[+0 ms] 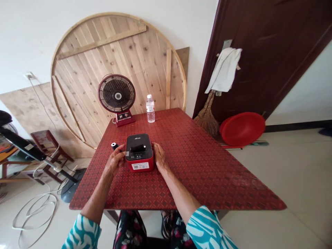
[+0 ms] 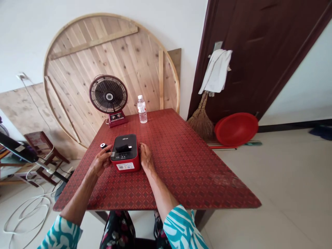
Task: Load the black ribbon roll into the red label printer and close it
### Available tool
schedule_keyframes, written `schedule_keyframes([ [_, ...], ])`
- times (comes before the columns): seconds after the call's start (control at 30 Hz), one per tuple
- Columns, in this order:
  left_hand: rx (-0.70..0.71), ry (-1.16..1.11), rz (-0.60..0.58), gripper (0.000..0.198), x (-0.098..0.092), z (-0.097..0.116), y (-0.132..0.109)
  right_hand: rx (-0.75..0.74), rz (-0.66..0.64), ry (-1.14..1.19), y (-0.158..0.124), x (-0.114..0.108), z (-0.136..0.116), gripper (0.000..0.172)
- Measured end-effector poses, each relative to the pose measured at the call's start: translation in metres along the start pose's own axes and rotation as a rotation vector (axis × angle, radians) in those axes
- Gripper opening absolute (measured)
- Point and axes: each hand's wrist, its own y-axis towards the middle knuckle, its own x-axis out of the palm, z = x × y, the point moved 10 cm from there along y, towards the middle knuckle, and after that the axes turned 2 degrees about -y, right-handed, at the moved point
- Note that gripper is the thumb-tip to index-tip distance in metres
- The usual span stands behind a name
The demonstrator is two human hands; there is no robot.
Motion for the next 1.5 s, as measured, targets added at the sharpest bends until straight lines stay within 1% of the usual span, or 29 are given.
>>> schedule_keyframes([
  [0.17,-0.062,-0.058,-0.052,0.076,0.003,-0.008,0.003,-0.013,0.005,-0.035,0.0,-0.001,-0.002,0.051],
  [0.37,-0.198,-0.214,-0.128,0.062,0.015,-0.02,0.004,-0.021,-0.014,-0.069,-0.004,0.0,-0.01,0.049],
  [0.53,-0.221,-0.236,-0.128,0.055,0.017,-0.023,0.003,-0.012,-0.021,-0.106,-0.007,-0.001,-0.015,0.048],
  [0.7,-0.251,-0.227,-0.138,0.057,0.016,-0.028,0.003,-0.038,-0.007,-0.099,-0.009,-0.001,-0.018,0.044],
  [0.9,-0.24,-0.21,-0.094,0.066,0.01,-0.032,0.005,-0.041,0.018,-0.073,-0.01,-0.004,-0.014,0.045],
  [1.1,-0.226,-0.212,-0.112,0.073,0.012,-0.031,0.005,-0.041,0.017,-0.089,-0.008,-0.004,-0.012,0.048],
  [1.23,-0.179,-0.183,-0.055,0.077,0.009,-0.03,0.006,-0.036,0.006,-0.108,-0.005,-0.004,-0.01,0.051],
  [1.33,-0.13,-0.14,0.006,0.082,0.007,-0.029,0.006,-0.016,-0.025,-0.1,-0.002,-0.004,0.001,0.053],
  [1.4,-0.117,-0.101,0.026,0.084,0.007,-0.027,0.007,-0.007,-0.034,-0.087,0.002,-0.005,0.01,0.054],
  [1.5,-0.086,-0.058,0.013,0.08,0.007,-0.019,0.005,-0.014,-0.019,-0.083,0.005,-0.006,0.014,0.054],
])
